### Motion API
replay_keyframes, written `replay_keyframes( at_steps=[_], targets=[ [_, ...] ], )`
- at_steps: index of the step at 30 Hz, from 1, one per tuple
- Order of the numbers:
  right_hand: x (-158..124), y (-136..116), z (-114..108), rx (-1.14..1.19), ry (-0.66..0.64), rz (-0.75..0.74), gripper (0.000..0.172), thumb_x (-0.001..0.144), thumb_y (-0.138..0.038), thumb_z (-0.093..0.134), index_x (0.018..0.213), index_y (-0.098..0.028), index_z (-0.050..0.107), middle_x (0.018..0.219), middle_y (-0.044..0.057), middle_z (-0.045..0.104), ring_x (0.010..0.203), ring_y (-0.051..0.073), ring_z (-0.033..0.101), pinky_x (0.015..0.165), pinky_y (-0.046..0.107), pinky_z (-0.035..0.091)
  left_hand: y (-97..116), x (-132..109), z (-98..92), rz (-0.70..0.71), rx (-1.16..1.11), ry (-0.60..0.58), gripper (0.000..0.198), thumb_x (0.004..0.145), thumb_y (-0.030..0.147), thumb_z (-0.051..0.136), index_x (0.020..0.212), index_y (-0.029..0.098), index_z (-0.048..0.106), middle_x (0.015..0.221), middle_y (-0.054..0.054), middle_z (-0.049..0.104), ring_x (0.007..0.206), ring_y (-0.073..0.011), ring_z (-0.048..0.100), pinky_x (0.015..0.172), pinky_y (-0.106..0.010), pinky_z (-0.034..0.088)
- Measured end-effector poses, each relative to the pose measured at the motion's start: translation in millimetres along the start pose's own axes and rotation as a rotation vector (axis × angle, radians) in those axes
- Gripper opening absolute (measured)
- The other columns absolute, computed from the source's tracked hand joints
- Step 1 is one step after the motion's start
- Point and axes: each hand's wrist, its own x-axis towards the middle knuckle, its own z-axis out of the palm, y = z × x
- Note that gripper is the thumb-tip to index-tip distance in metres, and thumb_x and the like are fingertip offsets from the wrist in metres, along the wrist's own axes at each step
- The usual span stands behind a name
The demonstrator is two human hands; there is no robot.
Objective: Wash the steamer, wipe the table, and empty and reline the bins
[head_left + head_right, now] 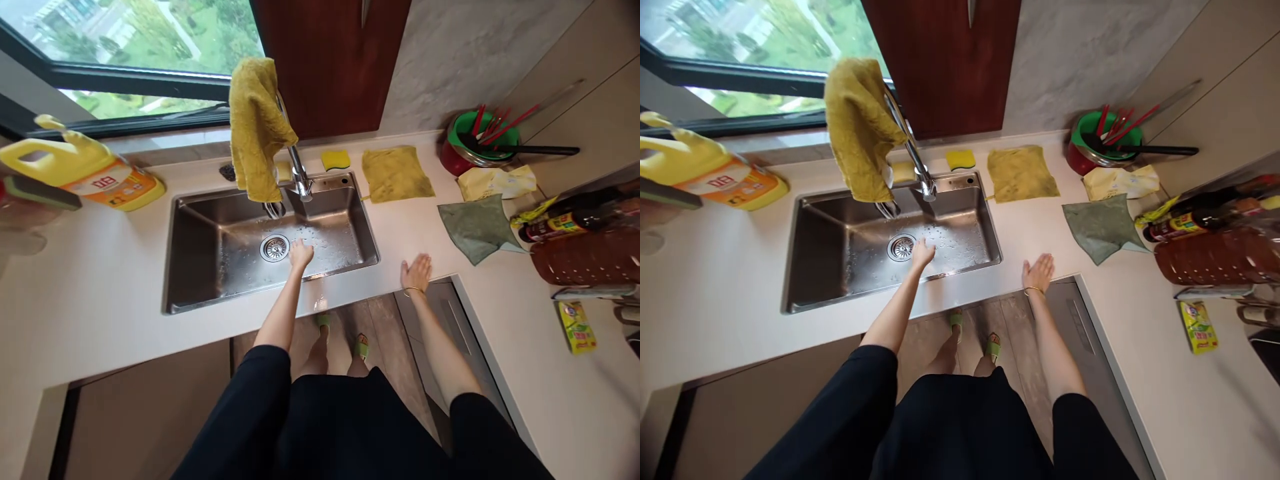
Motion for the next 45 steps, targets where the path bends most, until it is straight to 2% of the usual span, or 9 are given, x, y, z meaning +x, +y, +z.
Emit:
replay_keyframes(
  at_steps=[7, 12, 15, 17, 22, 29, 37, 40, 45],
  targets=[
    [-34.6, -188.7, 41.0, 0.111, -0.513, -0.741, 0.062, 0.095, -0.034, 0.035, 0.148, -0.003, 0.031, 0.156, 0.015, 0.027, 0.146, 0.022, 0.022, 0.119, 0.038, 0.020, -71.4, -14.4, -33.1, 0.353, 0.158, -0.040, 0.060, 0.090, 0.034, 0.045, 0.143, 0.005, 0.040, 0.154, -0.022, 0.028, 0.146, -0.0316, 0.018, 0.118, -0.047, 0.018],
    [29.4, -140.5, 4.5, 0.024, -0.232, -0.665, 0.075, 0.084, -0.022, 0.055, 0.151, -0.008, 0.024, 0.159, 0.013, 0.016, 0.149, 0.025, 0.007, 0.122, 0.044, 0.011, -106.8, -24.0, -47.6, 0.536, 0.150, -0.119, 0.059, 0.086, 0.034, 0.051, 0.141, 0.013, 0.044, 0.152, -0.019, 0.034, 0.145, -0.0314, 0.024, 0.116, -0.052, 0.024],
    [68.5, -94.3, -12.9, -0.094, -0.242, -0.547, 0.093, 0.073, -0.024, 0.069, 0.152, -0.007, 0.022, 0.159, 0.016, 0.015, 0.148, 0.029, 0.008, 0.121, 0.047, 0.015, -111.7, -26.2, -44.8, 0.556, 0.106, -0.147, 0.059, 0.087, 0.035, 0.051, 0.141, 0.014, 0.043, 0.152, -0.018, 0.034, 0.145, -0.0311, 0.024, 0.116, -0.052, 0.025],
    [84.8, -82.9, -13.1, -0.082, -0.263, -0.573, 0.079, 0.076, -0.021, 0.065, 0.148, -0.011, 0.034, 0.156, 0.013, 0.027, 0.147, 0.027, 0.019, 0.121, 0.045, 0.018, -109.5, -26.6, -40.6, 0.566, 0.085, -0.165, 0.059, 0.087, 0.036, 0.051, 0.141, 0.014, 0.043, 0.153, -0.019, 0.033, 0.144, -0.0308, 0.025, 0.116, -0.051, 0.025],
    [113.7, -95.6, -5.0, 0.172, -0.132, -0.478, 0.054, 0.079, -0.003, 0.036, 0.127, -0.012, 0.061, 0.136, 0.008, 0.057, 0.131, 0.020, 0.049, 0.116, 0.040, 0.033, -103.1, -20.4, -40.5, 0.577, 0.047, -0.191, 0.057, 0.087, 0.034, 0.050, 0.139, 0.014, 0.045, 0.151, -0.019, 0.036, 0.142, -0.0307, 0.030, 0.115, -0.051, 0.027],
    [104.0, -124.7, -0.6, 0.427, -0.031, -0.433, 0.045, 0.090, -0.023, 0.037, 0.128, -0.016, 0.060, 0.129, 0.008, 0.063, 0.119, 0.019, 0.059, 0.107, 0.036, 0.044, -99.2, -6.7, -58.2, 0.507, -0.014, -0.204, 0.050, 0.088, 0.033, 0.046, 0.133, 0.013, 0.052, 0.141, -0.018, 0.050, 0.135, -0.0284, 0.043, 0.113, -0.048, 0.032],
    [114.9, -26.6, -18.0, 0.164, 0.194, 0.443, 0.069, 0.092, -0.034, 0.028, 0.147, 0.007, 0.022, 0.154, 0.030, 0.019, 0.147, 0.030, 0.015, 0.117, 0.055, 0.012, -106.1, 4.0, -69.5, 0.449, -0.033, -0.230, 0.046, 0.089, 0.036, 0.045, 0.128, 0.015, 0.057, 0.137, -0.015, 0.055, 0.129, -0.0282, 0.050, 0.108, -0.047, 0.038],
    [137.7, -57.8, -7.9, 0.141, 0.092, 0.222, 0.065, 0.094, -0.034, 0.026, 0.147, 0.004, 0.026, 0.154, 0.025, 0.024, 0.146, 0.028, 0.017, 0.118, 0.050, 0.012, -104.6, 5.1, -65.6, 0.411, -0.036, -0.255, 0.048, 0.089, 0.038, 0.045, 0.129, 0.015, 0.056, 0.138, -0.015, 0.054, 0.125, -0.0283, 0.054, 0.106, -0.047, 0.040],
    [107.3, -207.1, 50.0, 0.294, -0.178, -0.399, 0.059, 0.095, -0.034, 0.031, 0.146, -0.006, 0.035, 0.155, 0.016, 0.029, 0.146, 0.022, 0.021, 0.119, 0.042, 0.017, -92.6, 4.4, -57.1, 0.366, -0.105, -0.307, 0.048, 0.087, 0.040, 0.047, 0.129, 0.018, 0.057, 0.135, -0.013, 0.058, 0.116, -0.0287, 0.059, 0.103, -0.047, 0.042]
  ],
)
